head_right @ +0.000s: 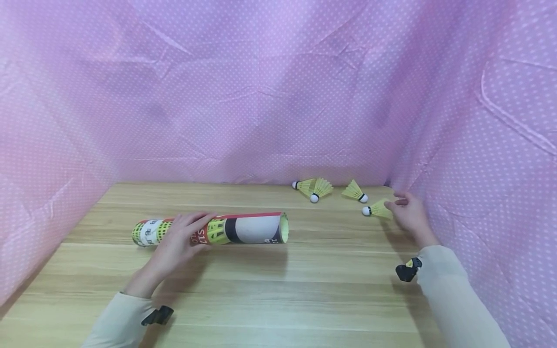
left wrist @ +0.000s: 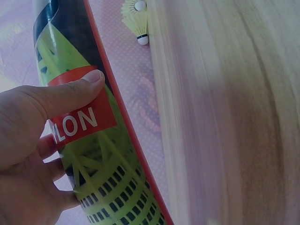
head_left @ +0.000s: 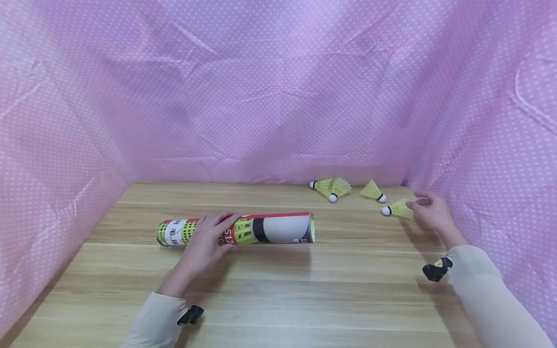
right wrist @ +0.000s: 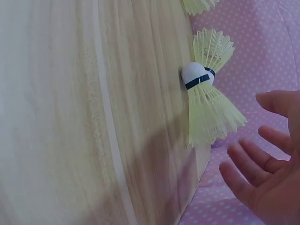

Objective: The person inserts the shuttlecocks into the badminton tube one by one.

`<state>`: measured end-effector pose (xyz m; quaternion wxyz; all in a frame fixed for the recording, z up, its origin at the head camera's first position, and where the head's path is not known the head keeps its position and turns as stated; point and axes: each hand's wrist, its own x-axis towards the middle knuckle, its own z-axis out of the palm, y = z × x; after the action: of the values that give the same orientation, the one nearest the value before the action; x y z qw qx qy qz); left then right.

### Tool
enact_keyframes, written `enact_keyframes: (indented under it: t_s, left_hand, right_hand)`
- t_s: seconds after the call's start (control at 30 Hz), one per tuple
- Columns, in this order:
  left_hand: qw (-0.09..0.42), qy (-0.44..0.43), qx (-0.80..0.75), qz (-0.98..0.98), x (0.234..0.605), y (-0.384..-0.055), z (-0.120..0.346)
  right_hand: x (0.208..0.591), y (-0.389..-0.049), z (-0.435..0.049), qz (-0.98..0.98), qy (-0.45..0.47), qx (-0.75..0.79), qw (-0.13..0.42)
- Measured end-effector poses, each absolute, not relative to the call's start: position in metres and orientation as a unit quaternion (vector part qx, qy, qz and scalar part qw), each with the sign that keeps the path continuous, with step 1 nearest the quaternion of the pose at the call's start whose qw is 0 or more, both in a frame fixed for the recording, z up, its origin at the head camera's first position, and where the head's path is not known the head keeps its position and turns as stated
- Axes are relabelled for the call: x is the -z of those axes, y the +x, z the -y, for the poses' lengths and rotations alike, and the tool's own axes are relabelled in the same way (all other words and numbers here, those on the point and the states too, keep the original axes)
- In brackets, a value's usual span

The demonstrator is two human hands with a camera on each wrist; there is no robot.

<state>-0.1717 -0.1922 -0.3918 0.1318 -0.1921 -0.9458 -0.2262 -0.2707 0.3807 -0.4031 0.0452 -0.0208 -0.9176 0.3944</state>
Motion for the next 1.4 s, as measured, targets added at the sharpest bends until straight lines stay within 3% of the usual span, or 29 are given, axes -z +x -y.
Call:
enact_keyframes:
  t_s: [0.23, 0.37, 1.4]
  left_hand:
    - [0.126, -0.189, 0.227, 0.947, 0.391, -0.171, 0.192]
    - [0.126, -0.189, 0.226, 0.947, 0.391, -0.172, 0.193]
    - [0.125, -0.194, 0.23, 0.945, 0.387, -0.172, 0.192]
  right_hand:
    - [0.399, -0.269, -0.387, 0.917, -0.005, -0.397, -0.051]
    - [0.402, -0.269, -0.39, 0.918, 0.017, -0.39, -0.075]
    - [0.42, -0.269, -0.388, 0.918, 0.059, -0.388, -0.057]
